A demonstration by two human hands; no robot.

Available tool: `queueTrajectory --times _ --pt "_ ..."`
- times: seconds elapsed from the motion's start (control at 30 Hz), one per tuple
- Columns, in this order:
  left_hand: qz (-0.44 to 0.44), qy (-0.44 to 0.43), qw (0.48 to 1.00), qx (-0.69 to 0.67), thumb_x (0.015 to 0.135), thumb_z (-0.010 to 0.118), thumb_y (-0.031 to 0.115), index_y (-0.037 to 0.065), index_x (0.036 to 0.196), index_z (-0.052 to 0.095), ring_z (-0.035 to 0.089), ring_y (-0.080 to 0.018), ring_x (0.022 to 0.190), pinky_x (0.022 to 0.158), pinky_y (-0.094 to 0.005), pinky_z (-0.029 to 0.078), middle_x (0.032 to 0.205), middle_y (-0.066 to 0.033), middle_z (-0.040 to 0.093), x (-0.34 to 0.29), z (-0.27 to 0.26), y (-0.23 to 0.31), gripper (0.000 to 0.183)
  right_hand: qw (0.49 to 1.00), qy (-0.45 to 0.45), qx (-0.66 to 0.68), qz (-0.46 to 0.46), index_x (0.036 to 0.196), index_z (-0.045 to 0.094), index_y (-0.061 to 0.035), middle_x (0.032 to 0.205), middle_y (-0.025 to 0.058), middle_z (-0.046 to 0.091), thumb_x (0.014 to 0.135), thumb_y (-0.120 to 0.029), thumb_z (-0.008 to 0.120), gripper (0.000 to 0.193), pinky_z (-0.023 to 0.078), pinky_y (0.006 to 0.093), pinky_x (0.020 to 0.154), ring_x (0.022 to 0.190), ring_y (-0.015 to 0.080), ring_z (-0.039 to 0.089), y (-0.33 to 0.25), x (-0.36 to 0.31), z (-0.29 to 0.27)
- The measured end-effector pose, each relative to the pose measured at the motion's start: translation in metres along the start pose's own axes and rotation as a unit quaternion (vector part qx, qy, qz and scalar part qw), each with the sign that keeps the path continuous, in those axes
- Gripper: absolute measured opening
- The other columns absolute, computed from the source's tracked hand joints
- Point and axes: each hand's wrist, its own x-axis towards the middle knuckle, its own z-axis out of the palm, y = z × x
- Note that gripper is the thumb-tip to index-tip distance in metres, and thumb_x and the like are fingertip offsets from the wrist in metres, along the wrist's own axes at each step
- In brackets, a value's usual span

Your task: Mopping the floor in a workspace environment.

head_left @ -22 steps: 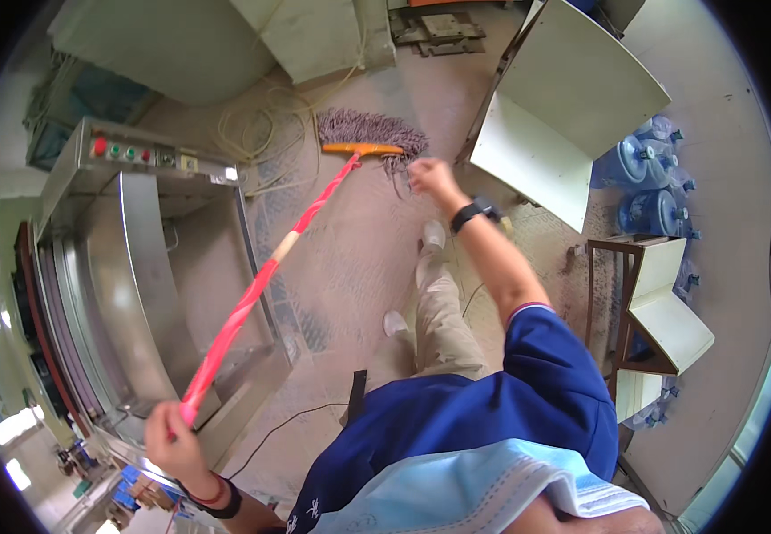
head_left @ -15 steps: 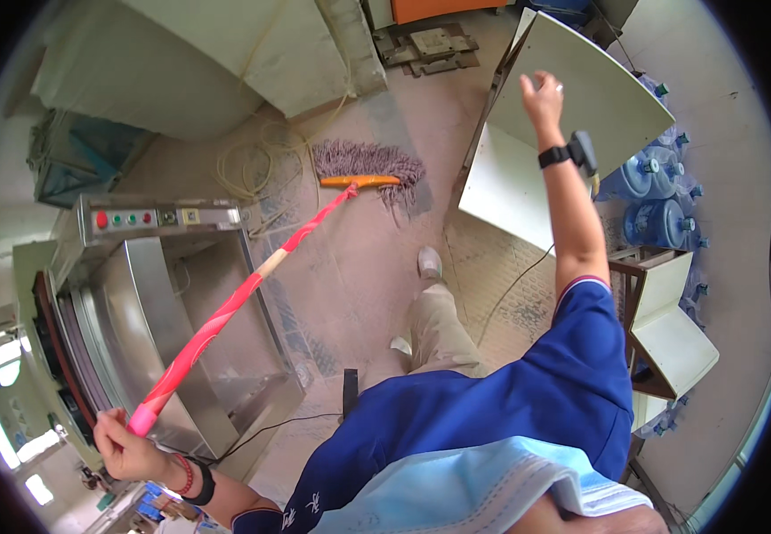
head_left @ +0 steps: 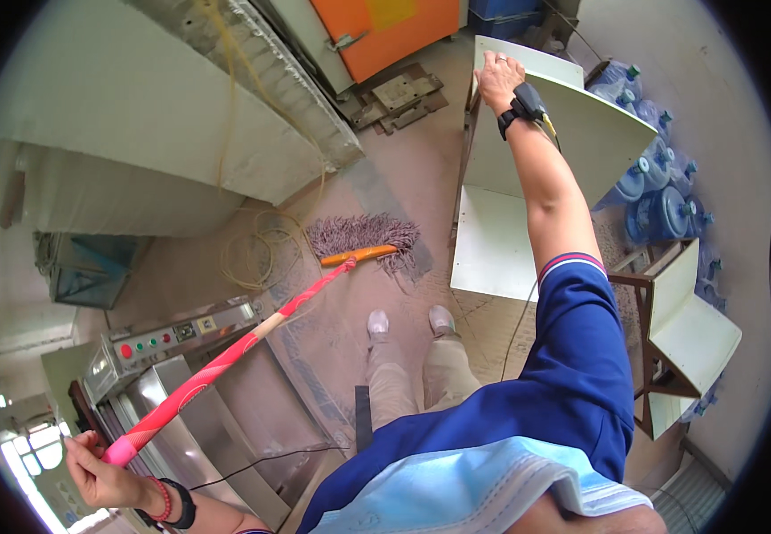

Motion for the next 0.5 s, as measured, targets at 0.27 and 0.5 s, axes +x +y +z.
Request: queueTrajectory --times 0.27,0.5 --pt "0.01 0.004 1.0 -0.02 0.085 0.056 0.019 0.0 0.073 0.062 0.047 -0.0051 0.056 0.046 -0.0179 0.031 0.067 -0.0025 0.058 0.046 0.043 -0.027 0.023 0.996 0.058 0.063 0.019 0.091 0.055 -0.0154 0.091 0.0067 0.056 0.072 -0.017 0.053 0.019 0.033 0.0375 0.083 0.09 0.0254 0.051 -0.006 -0.016 0.005" --pt "0.064 -0.017 0.997 -0.031 0.084 0.057 0.015 -0.002 0.077 0.063 0.051 -0.007 0.058 0.046 -0.019 0.033 0.068 -0.0034 0.059 0.067 0.056 -0.049 0.02 0.985 0.104 0.136 0.001 0.087 0.056 -0.0145 0.085 0.0055 0.057 0.065 -0.02 0.059 0.023 0.031 0.0372 0.084 0.09 0.0249 0.05 -0.007 -0.079 -0.028"
